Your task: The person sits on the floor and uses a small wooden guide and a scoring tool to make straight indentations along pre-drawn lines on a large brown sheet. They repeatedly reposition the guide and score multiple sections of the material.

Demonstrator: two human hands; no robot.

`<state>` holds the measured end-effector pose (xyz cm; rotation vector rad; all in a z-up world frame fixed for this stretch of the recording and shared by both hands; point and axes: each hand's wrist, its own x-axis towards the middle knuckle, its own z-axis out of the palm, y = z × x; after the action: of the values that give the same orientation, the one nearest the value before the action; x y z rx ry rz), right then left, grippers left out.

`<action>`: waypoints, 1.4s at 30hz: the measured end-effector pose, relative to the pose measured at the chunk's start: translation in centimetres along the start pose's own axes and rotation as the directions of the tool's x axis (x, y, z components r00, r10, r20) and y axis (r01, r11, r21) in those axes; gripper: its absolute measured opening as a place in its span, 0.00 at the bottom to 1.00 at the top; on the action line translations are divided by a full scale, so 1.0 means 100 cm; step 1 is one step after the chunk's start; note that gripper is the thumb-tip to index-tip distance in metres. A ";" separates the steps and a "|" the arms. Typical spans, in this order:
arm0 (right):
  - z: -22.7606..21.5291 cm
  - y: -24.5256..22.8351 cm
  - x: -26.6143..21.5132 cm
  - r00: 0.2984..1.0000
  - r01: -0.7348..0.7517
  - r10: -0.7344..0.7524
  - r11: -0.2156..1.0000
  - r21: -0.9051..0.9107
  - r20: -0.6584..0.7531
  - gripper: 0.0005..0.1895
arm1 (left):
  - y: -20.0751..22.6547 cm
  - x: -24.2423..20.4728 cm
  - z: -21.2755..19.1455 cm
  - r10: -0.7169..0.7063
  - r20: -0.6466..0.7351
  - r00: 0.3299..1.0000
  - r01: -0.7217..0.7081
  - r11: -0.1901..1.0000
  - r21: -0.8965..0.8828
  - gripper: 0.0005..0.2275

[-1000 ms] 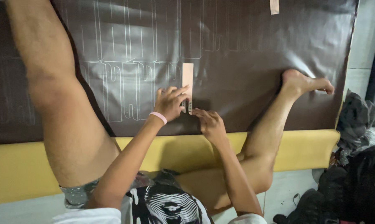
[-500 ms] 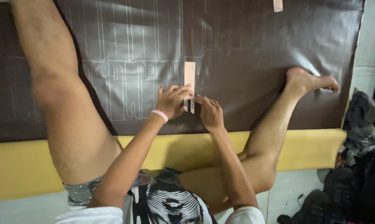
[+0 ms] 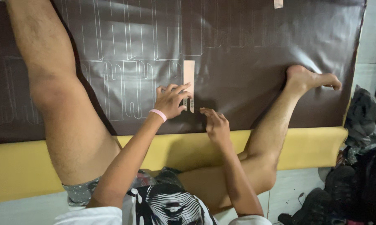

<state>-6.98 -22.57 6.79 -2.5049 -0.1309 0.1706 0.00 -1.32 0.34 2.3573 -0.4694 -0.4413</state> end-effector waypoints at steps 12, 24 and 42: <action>-0.002 -0.013 0.018 0.994 0.090 -0.084 0.991 0.102 -0.064 0.13 | 0.001 0.003 -0.005 -0.035 0.085 0.996 0.034 0.999 0.020 0.20; 0.000 -0.008 0.030 0.998 0.014 -0.007 0.992 0.123 -0.058 0.10 | 0.002 0.000 -0.006 -0.004 0.049 0.999 0.003 1.000 0.022 0.20; 0.005 -0.023 0.032 0.989 0.150 -0.147 0.977 0.153 -0.031 0.11 | 0.001 0.001 -0.004 -0.010 0.071 0.997 0.011 1.000 -0.009 0.20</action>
<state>-4.01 -20.05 7.47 -2.3301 -0.2854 0.0910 0.23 -1.23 0.71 2.3417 -0.4869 -0.5329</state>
